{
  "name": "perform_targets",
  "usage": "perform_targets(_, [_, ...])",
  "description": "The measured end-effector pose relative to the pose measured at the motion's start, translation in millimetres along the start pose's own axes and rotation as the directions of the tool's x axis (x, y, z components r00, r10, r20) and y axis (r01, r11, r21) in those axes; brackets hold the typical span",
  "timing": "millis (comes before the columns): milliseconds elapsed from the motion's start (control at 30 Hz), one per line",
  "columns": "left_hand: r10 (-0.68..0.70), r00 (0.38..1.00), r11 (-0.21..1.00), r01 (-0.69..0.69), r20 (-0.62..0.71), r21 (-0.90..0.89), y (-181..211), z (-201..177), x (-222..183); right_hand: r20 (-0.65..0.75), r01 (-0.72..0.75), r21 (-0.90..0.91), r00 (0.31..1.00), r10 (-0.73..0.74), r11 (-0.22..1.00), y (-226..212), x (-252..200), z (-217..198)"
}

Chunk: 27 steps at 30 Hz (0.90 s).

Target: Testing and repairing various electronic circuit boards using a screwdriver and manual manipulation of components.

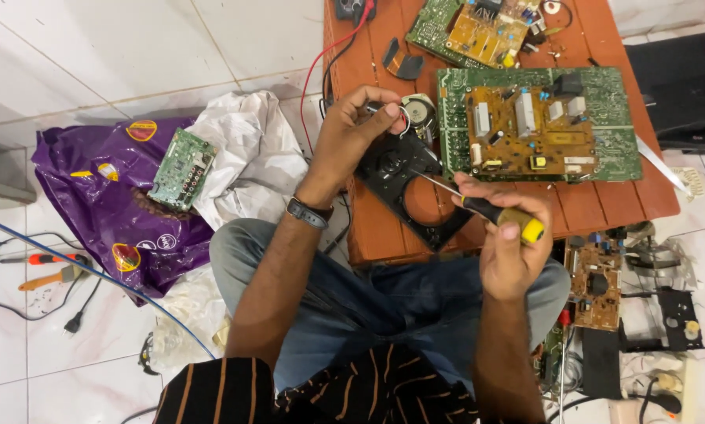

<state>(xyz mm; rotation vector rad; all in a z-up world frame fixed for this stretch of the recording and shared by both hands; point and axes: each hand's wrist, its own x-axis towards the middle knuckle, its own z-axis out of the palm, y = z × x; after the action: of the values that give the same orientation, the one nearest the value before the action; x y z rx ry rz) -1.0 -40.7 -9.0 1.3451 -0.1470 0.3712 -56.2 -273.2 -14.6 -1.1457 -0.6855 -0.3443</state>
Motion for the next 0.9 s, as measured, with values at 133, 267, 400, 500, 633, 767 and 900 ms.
perform_targets(133, [-0.028,0.999,0.998,0.029,0.027,-0.055,-4,-5,7,-0.041,0.007,-0.019,0.999,-0.008,1.0,-8,-8,0])
perform_targets(267, [-0.001,0.999,0.999,0.003,0.045,-0.05,-7,-1,9,0.007,0.04,-0.237,0.999,-0.04,0.971,-18,-15,-11])
perform_targets(400, [0.018,0.999,1.0,-0.017,0.051,-0.022,-3,0,4,-0.057,-0.093,-0.455,0.996,0.075,0.886,-32,-26,-15])
perform_targets(500, [0.028,0.999,0.999,-0.029,0.042,0.019,-4,3,0,-0.127,-0.236,-0.475,0.972,0.199,0.848,-34,-40,-19])
perform_targets(633, [0.066,0.996,0.998,-0.065,0.063,-0.005,-6,4,-3,-0.142,-0.317,-0.556,0.947,0.288,0.768,-29,-50,-22])
perform_targets(767, [0.079,0.993,0.997,-0.08,0.088,0.013,-3,2,-5,-0.131,-0.336,-0.622,0.935,0.329,0.708,-37,-42,-10])
perform_targets(900, [0.079,0.99,0.997,-0.079,0.116,-0.007,-3,-3,-4,-0.19,-0.409,-0.524,0.911,0.366,0.747,-29,-46,-9])
